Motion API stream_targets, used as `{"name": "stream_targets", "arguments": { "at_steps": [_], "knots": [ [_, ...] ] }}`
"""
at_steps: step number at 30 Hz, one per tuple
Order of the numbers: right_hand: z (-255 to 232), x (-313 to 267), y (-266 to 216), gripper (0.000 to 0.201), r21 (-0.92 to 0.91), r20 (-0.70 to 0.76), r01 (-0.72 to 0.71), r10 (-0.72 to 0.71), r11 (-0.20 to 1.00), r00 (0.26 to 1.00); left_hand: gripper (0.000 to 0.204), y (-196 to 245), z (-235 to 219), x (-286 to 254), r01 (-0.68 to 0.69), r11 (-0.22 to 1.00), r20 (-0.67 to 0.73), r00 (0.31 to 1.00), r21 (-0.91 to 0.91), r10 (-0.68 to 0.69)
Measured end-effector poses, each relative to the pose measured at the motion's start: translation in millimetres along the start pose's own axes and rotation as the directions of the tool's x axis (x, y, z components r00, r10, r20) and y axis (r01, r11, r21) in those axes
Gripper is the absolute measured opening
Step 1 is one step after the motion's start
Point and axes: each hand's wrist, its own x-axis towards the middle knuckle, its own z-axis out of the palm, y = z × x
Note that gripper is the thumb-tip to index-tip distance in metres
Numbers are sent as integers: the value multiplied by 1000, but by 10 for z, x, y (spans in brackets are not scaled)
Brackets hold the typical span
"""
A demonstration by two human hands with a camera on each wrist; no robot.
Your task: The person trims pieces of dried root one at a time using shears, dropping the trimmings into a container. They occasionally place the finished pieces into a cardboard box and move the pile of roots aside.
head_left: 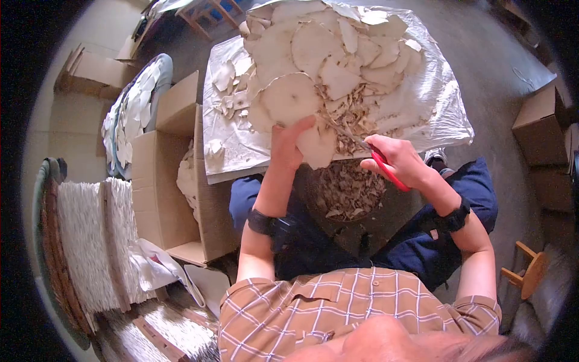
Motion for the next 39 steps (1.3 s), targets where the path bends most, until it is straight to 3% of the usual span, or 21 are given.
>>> {"name": "stream_targets", "arguments": {
  "at_steps": [2,10,12,14,17,20,23,24,25,26,27,29,30,32,33,35,39],
  "knots": [
    [17,-7,-14,45,-25,15,7,-6,1000,1000,32,0,-47,39,17,999,-78,997,30,-15],
    [60,-31,-19,41,-109,-88,60,-70,992,994,37,-23,31,-19,-80,996,-81,993,42,83],
    [43,-28,-5,41,-136,-54,53,-61,989,997,37,-40,-7,-6,-104,993,-74,991,57,108],
    [36,-38,11,40,-164,-19,49,-52,985,998,36,-91,-160,57,-54,970,-31,998,239,63],
    [72,-40,45,39,-217,-48,89,-101,972,994,34,-91,-214,63,-51,987,32,998,155,47],
    [101,-46,65,37,-222,-70,97,-115,970,991,33,-72,-129,48,-45,996,-25,999,76,47],
    [11,-51,30,37,-148,27,93,-90,985,996,34,68,-19,-18,24,999,4,1000,-25,-24],
    [-51,-60,46,37,29,138,81,-84,996,987,34,82,-99,19,20,999,-2,1000,-30,-20],
    [-102,-77,83,37,202,249,44,-95,978,964,35,102,-212,85,140,988,46,990,-62,-137],
    [-155,-95,166,38,292,379,-40,-78,956,922,37,106,-325,123,258,962,98,963,-88,-250],
    [-196,-117,180,38,289,388,-39,-81,956,918,37,172,-327,104,254,962,92,965,-96,-246],
    [-309,-141,154,40,187,205,1,-40,982,978,39,319,-251,48,234,963,182,949,133,-256],
    [-358,-130,150,43,7,193,4,-5,1000,981,39,308,-261,41,235,964,176,951,123,-254],
    [-359,-116,179,44,-24,179,37,-32,999,983,47,260,-276,61,270,921,206,921,280,-332],
    [-356,-125,185,45,-53,158,72,-62,996,985,47,243,-283,59,279,921,204,919,272,-338],
    [-373,-111,135,45,-77,193,54,-38,996,981,50,238,-299,59,246,821,209,893,516,-399],
    [-378,-58,122,46,-105,274,122,-89,987,958,52,216,-295,71,175,809,270,886,561,-378]
  ]
}}
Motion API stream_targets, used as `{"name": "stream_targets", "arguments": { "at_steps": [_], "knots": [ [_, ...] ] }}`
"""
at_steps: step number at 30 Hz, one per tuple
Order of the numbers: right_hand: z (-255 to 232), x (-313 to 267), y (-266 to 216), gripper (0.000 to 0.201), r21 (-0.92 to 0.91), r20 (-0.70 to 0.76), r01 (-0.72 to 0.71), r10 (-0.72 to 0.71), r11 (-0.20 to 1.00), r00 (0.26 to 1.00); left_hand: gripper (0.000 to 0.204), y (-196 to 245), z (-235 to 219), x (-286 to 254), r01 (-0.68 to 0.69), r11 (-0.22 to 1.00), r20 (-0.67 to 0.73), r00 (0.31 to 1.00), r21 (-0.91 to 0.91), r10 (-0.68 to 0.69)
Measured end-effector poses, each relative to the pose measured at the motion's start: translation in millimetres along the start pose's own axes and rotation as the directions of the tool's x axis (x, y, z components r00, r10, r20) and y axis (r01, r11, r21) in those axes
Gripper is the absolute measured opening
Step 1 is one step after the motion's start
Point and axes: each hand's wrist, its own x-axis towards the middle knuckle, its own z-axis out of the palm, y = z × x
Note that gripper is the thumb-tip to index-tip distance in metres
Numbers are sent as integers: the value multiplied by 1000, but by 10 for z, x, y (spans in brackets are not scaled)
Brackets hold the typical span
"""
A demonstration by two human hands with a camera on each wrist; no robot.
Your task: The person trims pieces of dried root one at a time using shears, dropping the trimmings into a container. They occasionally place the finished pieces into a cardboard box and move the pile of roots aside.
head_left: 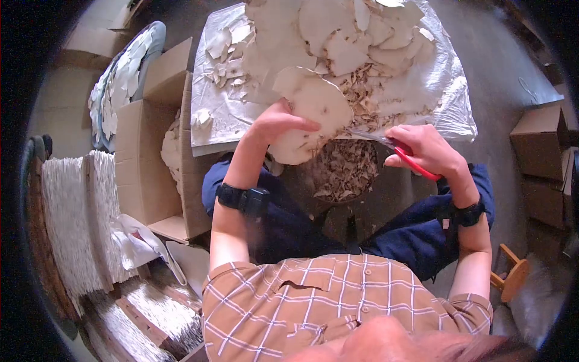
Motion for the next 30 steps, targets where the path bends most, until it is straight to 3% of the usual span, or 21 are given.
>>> {"name": "stream_targets", "arguments": {
  "at_steps": [6,8,12,14,18,20,21,24,26,27,29,30],
  "knots": [
    [-43,47,17,45,-4,115,29,-28,1000,993,48,37,-9,57,-5,986,6,1000,166,4],
    [-32,63,31,44,-24,155,29,-25,999,988,45,-36,-88,135,16,903,69,996,430,-51],
    [43,82,69,39,-48,219,21,-9,999,976,46,159,29,93,48,880,75,993,472,-94],
    [92,86,90,37,-79,233,43,-24,996,972,47,74,-55,178,98,749,81,977,655,-199],
    [202,103,122,36,-122,176,73,-51,990,983,45,29,-56,175,74,741,77,983,667,-168],
    [213,104,111,36,-151,168,67,-41,986,985,47,82,-12,127,-36,900,141,990,434,-28],
    [207,104,101,37,-165,132,66,-45,984,990,47,49,-40,146,-36,900,140,990,435,-28],
    [198,125,68,39,-205,117,57,-34,977,993,52,-10,-125,197,10,898,129,989,439,-74],
    [184,128,41,41,-230,140,44,-12,972,990,59,61,-116,205,131,806,110,966,578,-235],
    [167,132,16,42,-244,148,33,3,969,989,59,189,-47,154,131,806,110,966,577,-236],
    [126,120,-19,43,-256,156,24,17,966,988,57,461,127,10,170,752,-21,979,637,-204],
    [103,110,-31,44,-241,140,1,34,971,990,57,367,95,32,172,751,-23,978,637,-205]
  ]
}}
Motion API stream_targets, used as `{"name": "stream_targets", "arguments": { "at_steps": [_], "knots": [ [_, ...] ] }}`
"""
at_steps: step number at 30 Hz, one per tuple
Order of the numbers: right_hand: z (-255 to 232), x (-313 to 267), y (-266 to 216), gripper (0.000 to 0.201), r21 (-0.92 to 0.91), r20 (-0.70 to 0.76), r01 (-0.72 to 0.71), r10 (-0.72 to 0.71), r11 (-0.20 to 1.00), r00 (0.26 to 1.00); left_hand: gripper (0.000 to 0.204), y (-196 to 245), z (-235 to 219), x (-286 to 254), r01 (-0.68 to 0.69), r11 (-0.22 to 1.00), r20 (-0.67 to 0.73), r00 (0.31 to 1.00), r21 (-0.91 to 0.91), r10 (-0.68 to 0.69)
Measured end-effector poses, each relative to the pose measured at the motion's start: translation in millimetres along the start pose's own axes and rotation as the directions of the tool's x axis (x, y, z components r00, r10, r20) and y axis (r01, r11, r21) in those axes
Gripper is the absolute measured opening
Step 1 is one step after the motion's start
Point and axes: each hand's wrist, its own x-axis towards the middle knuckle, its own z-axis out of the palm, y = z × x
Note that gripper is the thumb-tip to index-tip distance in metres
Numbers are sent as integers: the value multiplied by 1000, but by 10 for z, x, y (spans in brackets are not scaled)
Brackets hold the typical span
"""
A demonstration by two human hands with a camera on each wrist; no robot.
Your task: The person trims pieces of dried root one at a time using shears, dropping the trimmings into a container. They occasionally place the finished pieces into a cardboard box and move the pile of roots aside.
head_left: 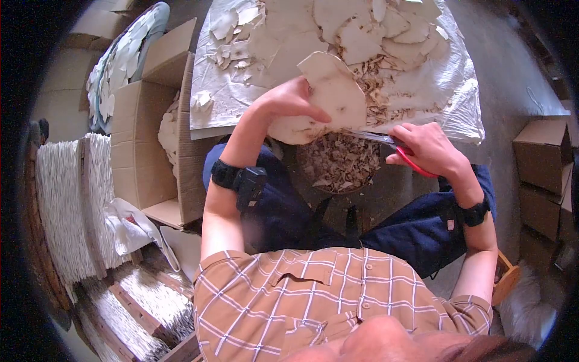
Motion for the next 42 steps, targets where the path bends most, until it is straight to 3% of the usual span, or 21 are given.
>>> {"name": "stream_targets", "arguments": {
  "at_steps": [2,3,5,6,8,13,18,20,21,23,24,26,27,28,29,30,32,34,35,38,42],
  "knots": [
    [-12,-6,0,45,21,-14,-22,23,1000,1000,49,-267,72,140,-293,918,-125,955,-267,268],
    [-15,-8,3,45,25,-15,-7,8,1000,1000,49,-289,39,174,-294,918,-122,955,-266,270],
    [-11,-27,20,45,29,-14,4,-4,1000,1000,48,-341,-19,229,-106,994,-14,994,26,106],
    [1,-36,36,45,61,-4,4,-3,998,1000,48,-388,-8,259,-105,994,-12,994,27,106],
    [5,-51,61,45,94,7,3,-4,996,1000,48,-488,26,305,-205,977,-29,979,-62,204],
    [-57,-76,107,46,297,135,-10,-32,955,990,48,-324,-2,184,-227,967,-15,974,-115,227],
    [-78,-94,78,45,405,79,-14,-20,914,997,51,-262,0,109,-239,932,-36,970,-273,239],
    [-83,-81,82,43,437,57,-38,14,899,998,53,-225,25,77,-222,870,-174,972,-440,160],
    [-24,-65,101,41,489,-9,-45,57,871,998,53,-221,48,97,-232,871,-176,969,-432,170],
    [21,-43,110,32,633,-80,-37,114,773,990,48,-250,116,164,-267,652,-272,957,-709,95],
    [36,-29,85,32,627,-92,-35,120,778,989,48,-253,131,177,-276,655,-273,956,-703,110],
    [64,10,65,35,787,-54,-129,276,603,960,39,-236,131,209,-327,353,-317,945,-877,87],
    [30,37,68,29,711,-116,-156,333,685,936,39,-225,109,240,-338,359,-322,941,-870,106],
    [33,56,125,29,706,-134,-147,334,693,933,36,-215,88,264,-403,254,-404,913,-879,50],
    [59,84,214,28,479,-290,-195,364,856,885,32,-207,68,283,-468,149,-475,880,-871,-15],
    [60,103,269,27,222,-443,-274,347,936,827,32,-189,64,286,-473,153,-479,878,-868,-1],
    [61,135,354,25,138,-439,-334,360,932,823,31,-159,81,303,-509,88,-514,855,-856,-61],
    [184,198,507,27,-95,-375,-420,358,903,855,31,-185,132,357,-509,99,-512,859,-855,-4],
    [204,227,542,28,-104,-294,-479,433,872,852,31,-200,156,385,-509,110,-508,861,-854,41],
    [387,299,733,27,-168,-379,-432,346,886,858,32,-149,216,373,-408,78,-407,913,-910,27],
    [518,407,893,17,-360,-421,-481,321,800,849,33,-114,282,417,-394,15,-391,916,-919,84]
  ]
}}
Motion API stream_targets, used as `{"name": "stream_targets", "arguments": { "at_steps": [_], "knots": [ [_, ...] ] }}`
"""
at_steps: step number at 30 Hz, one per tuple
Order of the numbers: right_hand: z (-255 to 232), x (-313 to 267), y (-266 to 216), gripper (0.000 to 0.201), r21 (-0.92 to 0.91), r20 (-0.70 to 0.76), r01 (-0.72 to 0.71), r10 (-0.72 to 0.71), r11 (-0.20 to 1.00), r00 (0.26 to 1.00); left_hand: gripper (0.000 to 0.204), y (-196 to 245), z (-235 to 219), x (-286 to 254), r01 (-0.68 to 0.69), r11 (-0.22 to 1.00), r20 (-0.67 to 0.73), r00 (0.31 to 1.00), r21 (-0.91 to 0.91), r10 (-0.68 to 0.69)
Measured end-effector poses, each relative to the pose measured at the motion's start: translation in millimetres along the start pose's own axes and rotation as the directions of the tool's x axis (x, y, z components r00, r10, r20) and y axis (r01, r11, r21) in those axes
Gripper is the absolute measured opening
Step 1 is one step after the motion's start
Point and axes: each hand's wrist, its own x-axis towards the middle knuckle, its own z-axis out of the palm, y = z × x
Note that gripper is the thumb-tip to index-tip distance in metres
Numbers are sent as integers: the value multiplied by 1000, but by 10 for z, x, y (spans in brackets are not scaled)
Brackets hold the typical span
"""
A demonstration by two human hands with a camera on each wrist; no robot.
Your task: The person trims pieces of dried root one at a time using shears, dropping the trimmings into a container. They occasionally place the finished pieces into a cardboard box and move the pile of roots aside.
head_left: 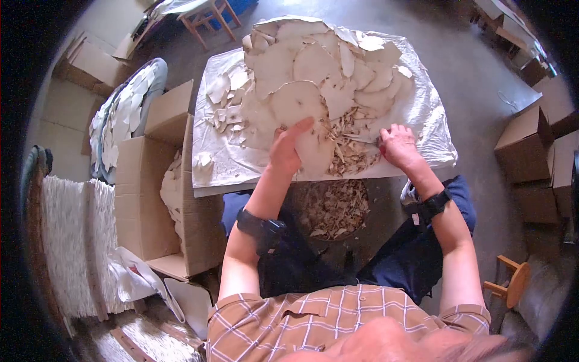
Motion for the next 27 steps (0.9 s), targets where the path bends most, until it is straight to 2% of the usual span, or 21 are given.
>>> {"name": "stream_targets", "arguments": {
  "at_steps": [1,2,3,4,5,7,9,10,11,12,13,14,15,17,18,20,21,23,24,26,27],
  "knots": [
    [-179,34,-66,15,17,-70,75,-73,997,995,32,-18,26,-12,-15,999,-7,1000,45,15],
    [-341,72,-169,15,10,-61,75,-74,997,995,30,-47,56,-25,-26,996,-16,999,87,28],
    [-545,125,-327,14,470,-170,117,-41,875,985,30,-73,94,-34,-21,997,-15,1000,74,23],
    [-678,172,-453,14,813,-250,186,42,552,967,31,-88,144,-37,-62,988,14,998,145,61],
    [-736,201,-555,14,808,-245,183,37,559,969,33,-101,189,-41,-105,971,44,994,216,98],
    [-791,223,-689,18,996,-59,56,36,75,998,30,-121,263,-59,-122,965,37,993,233,116],
    [-803,276,-662,16,996,-25,23,21,90,999,28,-139,269,-54,-131,955,28,991,268,128],
    [-803,306,-654,15,994,7,-7,-1,112,1000,28,-144,256,-40,-181,926,24,983,330,184],
    [-804,318,-653,16,953,-76,64,30,297,997,28,-149,241,-24,-231,892,25,970,390,240],
    [-839,323,-654,16,954,-76,64,29,292,997,28,-181,202,10,-229,890,22,970,394,241],
    [-894,320,-657,17,816,-246,189,32,546,969,28,-233,156,43,-246,836,4,960,490,281],
    [-931,306,-670,17,597,-401,272,-13,755,916,28,-287,110,59,-254,774,-13,947,580,320],
    [-951,288,-688,17,600,-400,274,-15,751,917,28,-296,147,35,-251,774,-18,947,581,321],
    [-975,261,-719,17,467,-377,198,-8,862,926,27,-310,236,-16,-320,597,-4,879,736,476],
    [-956,262,-728,17,469,-377,196,-6,861,926,27,-332,254,-19,-319,596,-4,880,737,475],
    [-901,271,-736,18,438,-493,250,-2,863,870,25,-364,294,-16,-484,523,72,778,702,624],
    [-889,289,-730,18,437,-495,248,1,865,869,25,-325,321,-31,-486,521,76,778,701,623],
    [-873,306,-724,18,731,-474,311,124,607,872,23,-214,351,-92,-181,593,-97,909,784,405],
    [-914,296,-709,18,731,-473,311,123,608,872,23,-207,325,-90,-182,595,-97,909,783,405],
    [-1037,273,-651,18,913,-140,109,52,393,989,21,-207,268,-75,-230,783,2,960,577,281],
    [-1048,272,-622,18,913,-142,110,52,394,989,21,-209,284,-86,-232,783,2,959,577,282]
  ]
}}
